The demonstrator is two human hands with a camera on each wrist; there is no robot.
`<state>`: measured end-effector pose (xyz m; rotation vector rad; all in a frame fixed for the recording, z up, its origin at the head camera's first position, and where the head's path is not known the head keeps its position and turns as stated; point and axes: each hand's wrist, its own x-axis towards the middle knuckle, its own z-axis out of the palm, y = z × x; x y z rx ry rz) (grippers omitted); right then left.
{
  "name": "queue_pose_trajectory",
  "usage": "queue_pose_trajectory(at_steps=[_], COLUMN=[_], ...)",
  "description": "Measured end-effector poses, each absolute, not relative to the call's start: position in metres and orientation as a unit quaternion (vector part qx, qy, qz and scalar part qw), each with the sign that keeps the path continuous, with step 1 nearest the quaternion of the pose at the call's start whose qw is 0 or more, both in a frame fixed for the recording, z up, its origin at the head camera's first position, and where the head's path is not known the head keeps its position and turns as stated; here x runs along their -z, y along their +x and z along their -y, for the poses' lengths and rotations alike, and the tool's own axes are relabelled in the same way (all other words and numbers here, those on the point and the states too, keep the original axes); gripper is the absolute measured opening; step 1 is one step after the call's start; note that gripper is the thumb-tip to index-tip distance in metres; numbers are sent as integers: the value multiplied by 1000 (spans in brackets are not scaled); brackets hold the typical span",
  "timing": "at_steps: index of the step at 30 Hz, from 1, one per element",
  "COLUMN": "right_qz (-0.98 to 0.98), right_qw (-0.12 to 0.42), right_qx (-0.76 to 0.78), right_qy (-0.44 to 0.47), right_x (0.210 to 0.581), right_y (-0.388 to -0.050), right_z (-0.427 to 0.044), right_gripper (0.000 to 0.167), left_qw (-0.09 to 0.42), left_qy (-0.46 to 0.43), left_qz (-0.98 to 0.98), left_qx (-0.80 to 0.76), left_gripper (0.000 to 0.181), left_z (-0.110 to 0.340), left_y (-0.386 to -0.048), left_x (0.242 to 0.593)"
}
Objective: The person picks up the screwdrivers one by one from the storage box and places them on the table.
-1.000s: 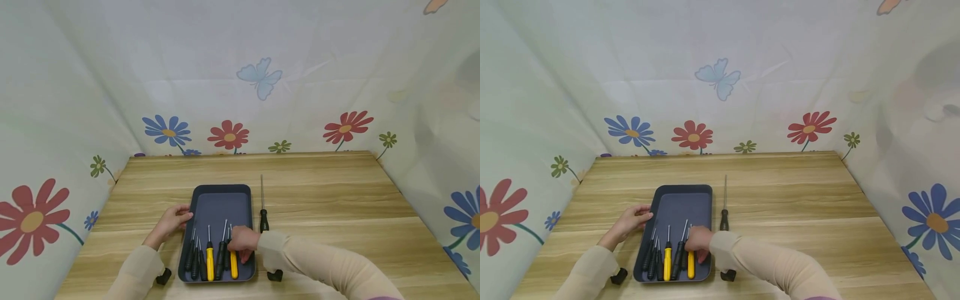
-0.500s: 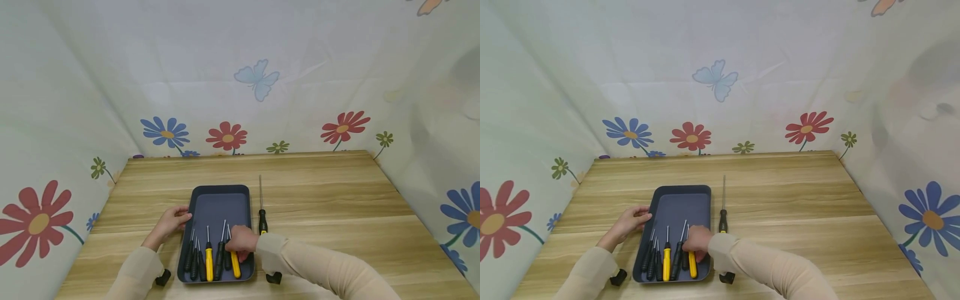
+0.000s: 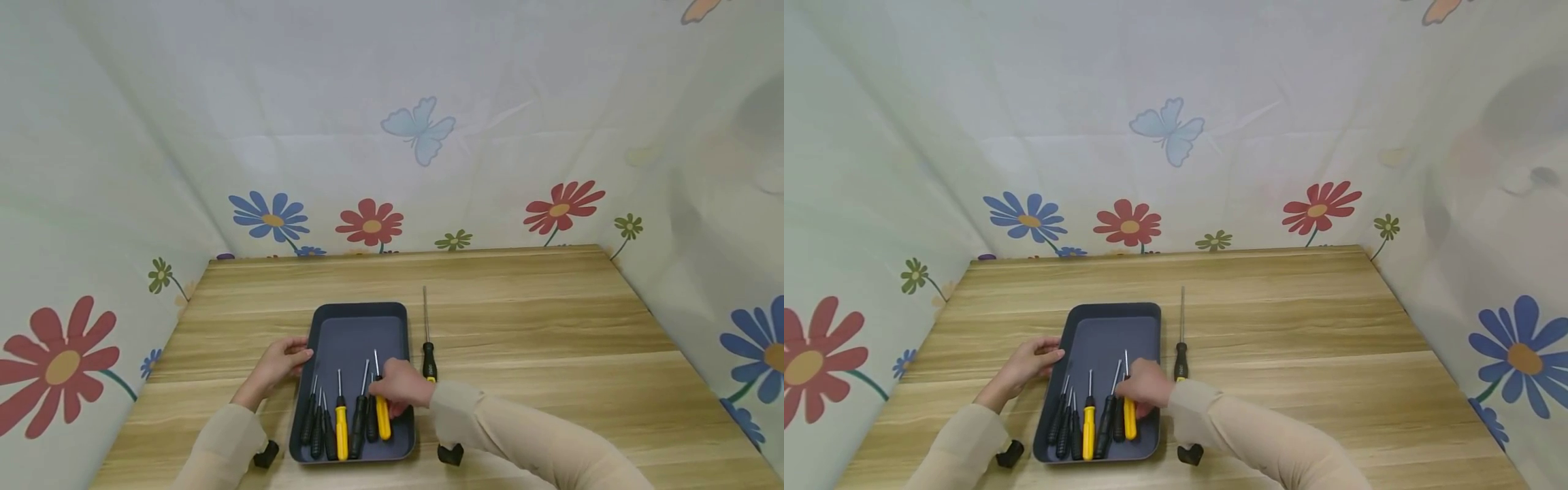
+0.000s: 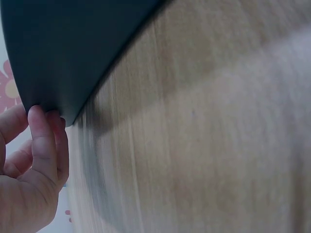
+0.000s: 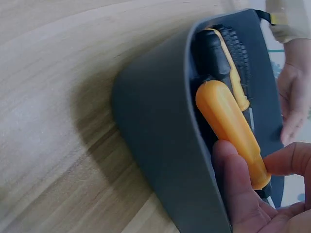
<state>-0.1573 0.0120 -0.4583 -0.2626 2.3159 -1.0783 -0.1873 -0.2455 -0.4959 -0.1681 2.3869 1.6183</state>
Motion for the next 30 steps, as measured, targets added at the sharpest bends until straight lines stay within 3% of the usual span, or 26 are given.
queue_pose_trajectory(at_steps=[30], right_qz=[-786], right_qw=[253], right_qx=[558], right_qy=[-80], right_x=[448], right_y=[-179], right_z=[-68], right_gripper=[10], left_qw=[136], left_qy=[-69], left_qz=[-817], left_qx=[-557], left_gripper=[47], left_z=[245], left_y=[-188], left_x=[495])
